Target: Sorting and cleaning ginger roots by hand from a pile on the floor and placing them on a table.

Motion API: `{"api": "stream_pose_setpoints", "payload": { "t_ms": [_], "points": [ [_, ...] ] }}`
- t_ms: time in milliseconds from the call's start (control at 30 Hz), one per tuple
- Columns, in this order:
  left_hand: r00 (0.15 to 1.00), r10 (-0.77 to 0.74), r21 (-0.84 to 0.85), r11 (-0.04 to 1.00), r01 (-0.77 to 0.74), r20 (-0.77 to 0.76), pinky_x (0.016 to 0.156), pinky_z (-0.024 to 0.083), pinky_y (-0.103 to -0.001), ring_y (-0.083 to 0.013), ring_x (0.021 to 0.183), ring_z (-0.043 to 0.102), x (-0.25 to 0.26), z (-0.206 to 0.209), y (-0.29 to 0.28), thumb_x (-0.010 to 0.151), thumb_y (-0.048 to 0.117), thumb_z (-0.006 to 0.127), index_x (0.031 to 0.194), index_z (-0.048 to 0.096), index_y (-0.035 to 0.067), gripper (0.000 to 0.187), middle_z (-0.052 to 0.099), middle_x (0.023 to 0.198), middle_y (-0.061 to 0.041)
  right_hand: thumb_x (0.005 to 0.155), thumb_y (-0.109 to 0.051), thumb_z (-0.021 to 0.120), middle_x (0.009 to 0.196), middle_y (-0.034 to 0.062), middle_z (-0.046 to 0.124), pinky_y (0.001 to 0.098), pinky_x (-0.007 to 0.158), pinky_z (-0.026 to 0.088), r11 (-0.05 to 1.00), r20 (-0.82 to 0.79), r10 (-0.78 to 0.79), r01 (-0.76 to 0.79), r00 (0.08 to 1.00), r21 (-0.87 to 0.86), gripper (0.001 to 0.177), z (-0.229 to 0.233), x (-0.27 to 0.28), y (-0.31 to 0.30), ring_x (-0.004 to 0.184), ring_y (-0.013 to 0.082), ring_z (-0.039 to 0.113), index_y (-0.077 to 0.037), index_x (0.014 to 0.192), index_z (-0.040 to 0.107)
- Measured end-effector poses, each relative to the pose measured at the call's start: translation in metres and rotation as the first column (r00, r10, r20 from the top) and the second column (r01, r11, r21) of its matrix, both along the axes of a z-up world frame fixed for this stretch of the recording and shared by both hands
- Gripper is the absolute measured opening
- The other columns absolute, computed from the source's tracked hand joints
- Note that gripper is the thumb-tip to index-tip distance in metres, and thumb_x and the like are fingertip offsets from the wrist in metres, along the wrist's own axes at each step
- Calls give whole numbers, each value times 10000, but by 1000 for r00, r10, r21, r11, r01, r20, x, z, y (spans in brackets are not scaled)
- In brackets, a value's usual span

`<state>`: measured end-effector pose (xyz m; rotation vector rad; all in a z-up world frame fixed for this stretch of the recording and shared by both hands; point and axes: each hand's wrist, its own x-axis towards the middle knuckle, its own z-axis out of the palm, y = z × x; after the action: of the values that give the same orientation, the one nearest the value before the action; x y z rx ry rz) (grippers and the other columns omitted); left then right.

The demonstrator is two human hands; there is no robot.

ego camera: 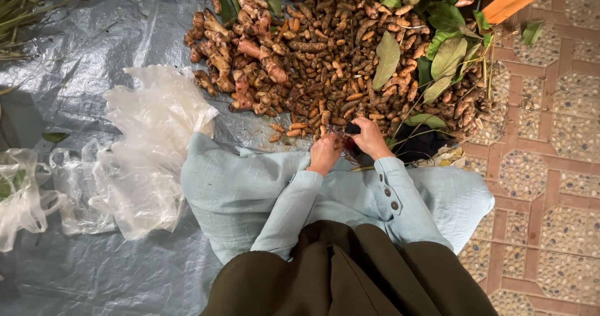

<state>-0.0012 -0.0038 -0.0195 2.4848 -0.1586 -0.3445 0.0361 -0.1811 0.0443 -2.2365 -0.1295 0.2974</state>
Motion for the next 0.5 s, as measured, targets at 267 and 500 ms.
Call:
{"api": "stream_pose_setpoints", "payload": {
  "t_ms": [267,500],
  "points": [
    [997,76,-50,996,-75,30,830,574,-478,-347,928,717,0,36,2,810,275,714,1016,625,184,242,667,965,-61,787,-110,899,854,147,732,418,837,558,953,217,-272,233,937,192,215,36,7,10,892,343,712,-77,950,763],
    [618,-366,156,917,367,696,693,458,-398,-284,769,598,-12,50,-22,765,330,716,1079,671,242,329,532,1055,-64,939,-184,800,896,11,717,312,855,502,735,180,-624,493,760,465,68,109,34,-6,858,111,608,-183,1007,792]
  ]
}}
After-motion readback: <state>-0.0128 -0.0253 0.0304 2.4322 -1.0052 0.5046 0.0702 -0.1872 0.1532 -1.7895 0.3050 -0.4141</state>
